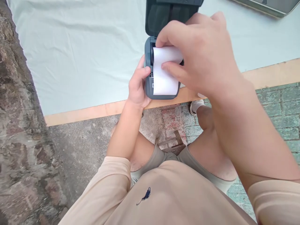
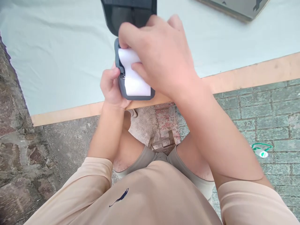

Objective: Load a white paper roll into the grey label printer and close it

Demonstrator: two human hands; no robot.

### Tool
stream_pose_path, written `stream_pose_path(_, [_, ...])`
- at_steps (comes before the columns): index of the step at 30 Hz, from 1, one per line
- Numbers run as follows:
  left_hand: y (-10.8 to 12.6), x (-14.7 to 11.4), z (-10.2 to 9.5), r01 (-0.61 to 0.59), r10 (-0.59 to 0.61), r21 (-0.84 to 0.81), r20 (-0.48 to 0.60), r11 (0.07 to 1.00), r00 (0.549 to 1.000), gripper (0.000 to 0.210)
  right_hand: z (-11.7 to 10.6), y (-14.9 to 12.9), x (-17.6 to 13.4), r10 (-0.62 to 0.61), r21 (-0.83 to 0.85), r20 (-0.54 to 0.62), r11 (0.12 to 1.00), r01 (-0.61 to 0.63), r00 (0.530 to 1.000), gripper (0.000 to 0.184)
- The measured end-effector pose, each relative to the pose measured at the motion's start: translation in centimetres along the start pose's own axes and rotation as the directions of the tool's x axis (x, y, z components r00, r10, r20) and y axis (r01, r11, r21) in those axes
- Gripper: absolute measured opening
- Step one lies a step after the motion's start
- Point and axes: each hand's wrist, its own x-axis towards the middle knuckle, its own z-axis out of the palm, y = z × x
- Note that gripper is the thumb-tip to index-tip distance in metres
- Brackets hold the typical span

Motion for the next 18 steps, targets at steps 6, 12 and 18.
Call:
stream_pose_path(6, [0.2, -0.2, -0.1, 0.041, -0.041, 0.031, -0.001, 0.999, 0.999, 0.023, 0.9, 0.1, -0.4, -0.04, 0.014, -0.115, 0.999, 0.042, 0.993, 0.022])
stream_pose_path(12, [-0.4, -0.4, 0.0, -0.041, 0.044, 0.077, -0.036, 0.996, 0.998, 0.032, 0.2, 0.5, -0.9, -0.113, 0.037, -0.147, 0.992, 0.12, 0.983, 0.021])
stream_pose_path(18, [-0.6, -0.4, -0.1, -0.061, 0.062, 0.075, -0.009, 0.995, 0.998, 0.034, -0.5, 1.8, -0.9, 0.172, 0.329, -0.397, 0.944, -0.035, 0.901, 0.064])
